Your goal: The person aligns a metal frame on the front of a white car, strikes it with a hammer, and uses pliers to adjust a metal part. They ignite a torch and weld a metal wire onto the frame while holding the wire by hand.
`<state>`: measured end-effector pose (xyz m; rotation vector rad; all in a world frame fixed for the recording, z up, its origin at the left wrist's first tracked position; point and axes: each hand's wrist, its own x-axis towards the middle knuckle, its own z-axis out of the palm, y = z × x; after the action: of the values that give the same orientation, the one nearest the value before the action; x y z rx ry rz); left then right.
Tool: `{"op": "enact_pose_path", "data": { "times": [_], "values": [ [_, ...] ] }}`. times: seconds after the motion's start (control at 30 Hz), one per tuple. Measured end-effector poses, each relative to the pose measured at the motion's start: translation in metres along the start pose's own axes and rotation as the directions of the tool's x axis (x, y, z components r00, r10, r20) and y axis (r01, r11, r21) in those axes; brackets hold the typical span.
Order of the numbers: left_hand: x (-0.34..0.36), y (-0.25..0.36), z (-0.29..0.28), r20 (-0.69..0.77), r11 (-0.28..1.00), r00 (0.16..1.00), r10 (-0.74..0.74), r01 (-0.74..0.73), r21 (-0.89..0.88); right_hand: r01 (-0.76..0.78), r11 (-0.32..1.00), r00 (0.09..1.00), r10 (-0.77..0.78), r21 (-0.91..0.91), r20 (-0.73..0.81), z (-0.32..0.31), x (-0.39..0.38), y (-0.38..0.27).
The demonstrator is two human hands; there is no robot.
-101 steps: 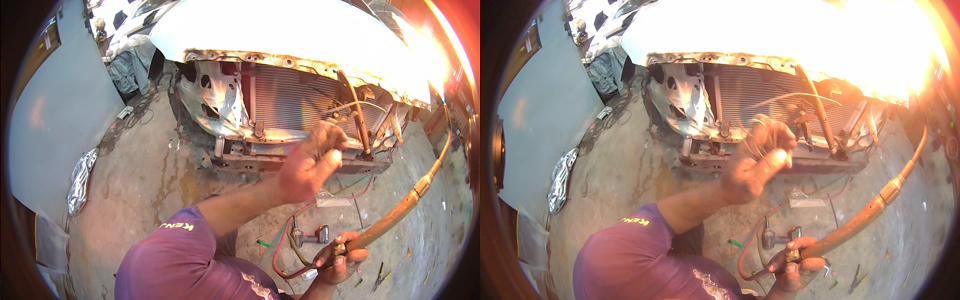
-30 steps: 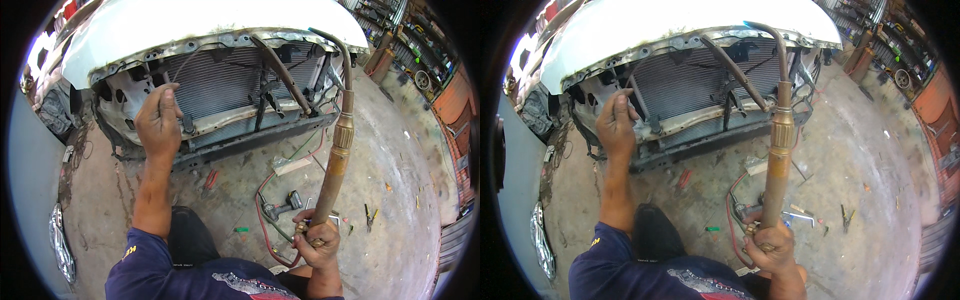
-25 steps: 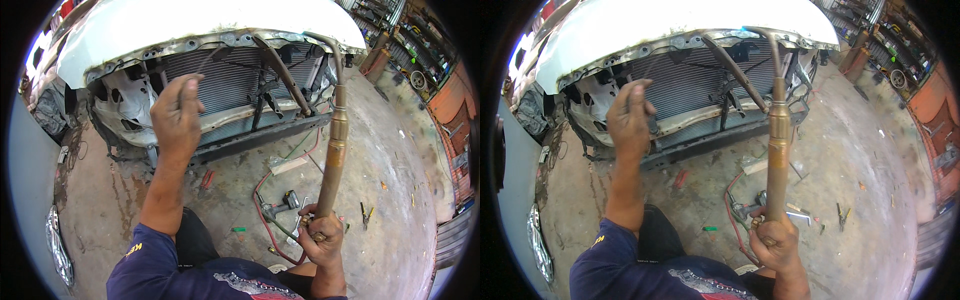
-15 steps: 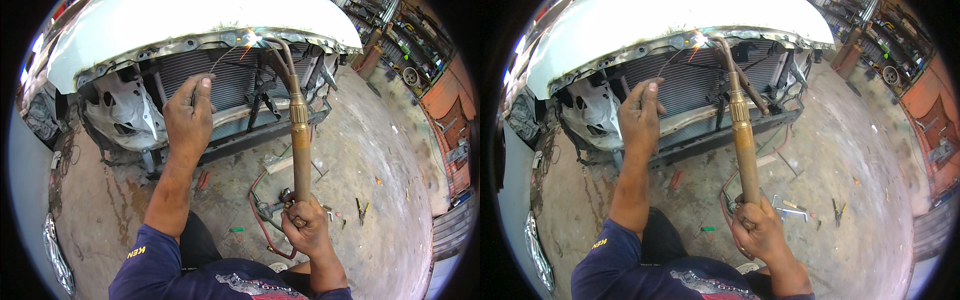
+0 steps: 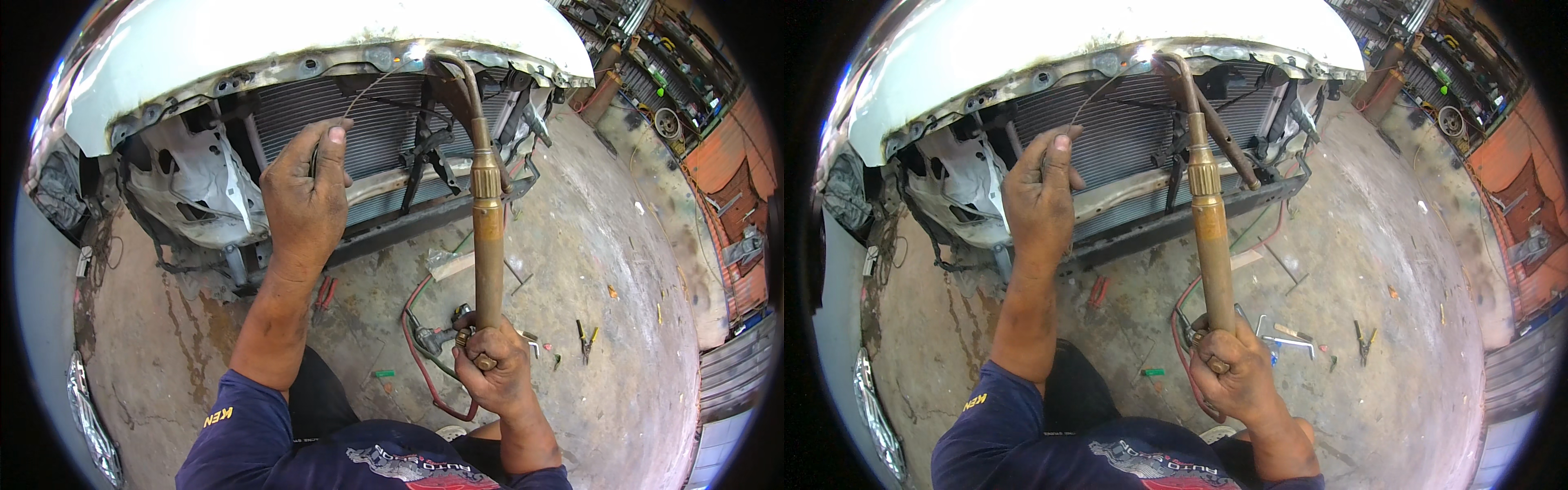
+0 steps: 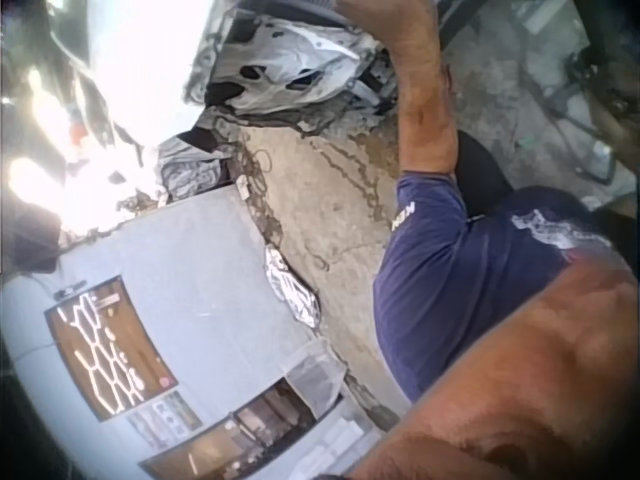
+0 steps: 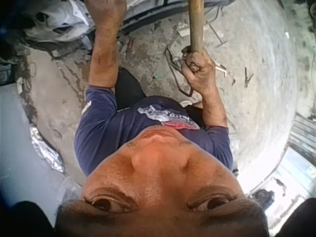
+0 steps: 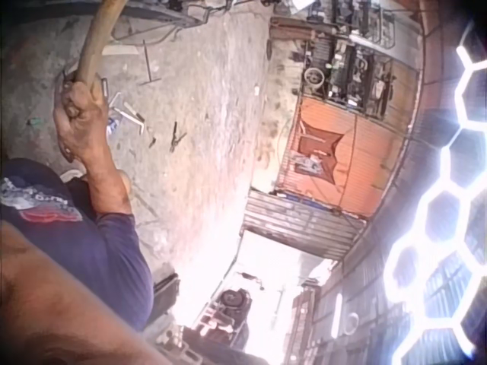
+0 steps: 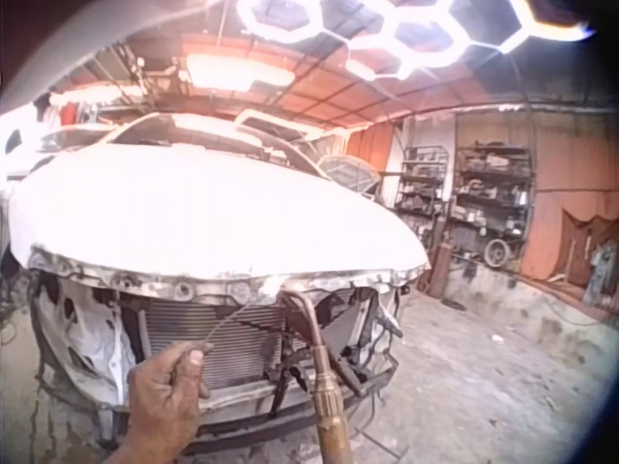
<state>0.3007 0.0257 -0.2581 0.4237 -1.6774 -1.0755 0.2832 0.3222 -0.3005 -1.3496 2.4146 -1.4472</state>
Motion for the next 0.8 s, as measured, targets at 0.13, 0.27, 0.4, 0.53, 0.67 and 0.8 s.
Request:
{"op": "enact_pose_path", "data": {
  "times": [0.13, 0.27, 0.4, 0.53, 0.67, 0.8],
  "values": [
    [0.0, 0.0002, 0.0, 0.009, 1.0, 1.0, -0.01, 0.01, 0.02, 0.001, 0.999, 1.0, -0.001, 0.034, 0.008, -0.0011, 0.0016, 0.0013],
    [0.0001, -0.0001, -0.0009, 0.009, 1.0, 1.0, -0.015, 0.015, 0.006, 0.009, 1.0, 1.0, -0.01, 0.03, 0.017, -0.0029, 0.0011, 0.0019],
    [0.0007, -0.0037, -0.0004, 0.007, 1.0, 1.0, -0.001, 0.001, 0.004, 0.015, 0.999, 1.0, -0.016, 0.038, 0.011, -0.0031, 0.0005, 0.002],
    [-0.0002, -0.0026, 0.0014, 0.007, 1.0, 1.0, 0.0, 0.0, 0.019, 0.024, 0.999, 0.999, -0.025, 0.043, 0.021, -0.0045, 0.0016, 0.0052],
    [0.0007, -0.002, 0.0005, -0.004, 1.0, 1.0, 0.012, -0.012, 0.016, 0.027, 0.999, 1.0, -0.027, 0.036, 0.014, -0.0032, 0.003, 0.002],
    [0.0009, -0.0009, 0.0, 0.0, 1.0, 1.0, 0.009, -0.009, 0.012, 0.022, 0.999, 1.0, -0.023, 0.039, 0.02, -0.0035, 0.0034, 0.0018]
  ]
}}
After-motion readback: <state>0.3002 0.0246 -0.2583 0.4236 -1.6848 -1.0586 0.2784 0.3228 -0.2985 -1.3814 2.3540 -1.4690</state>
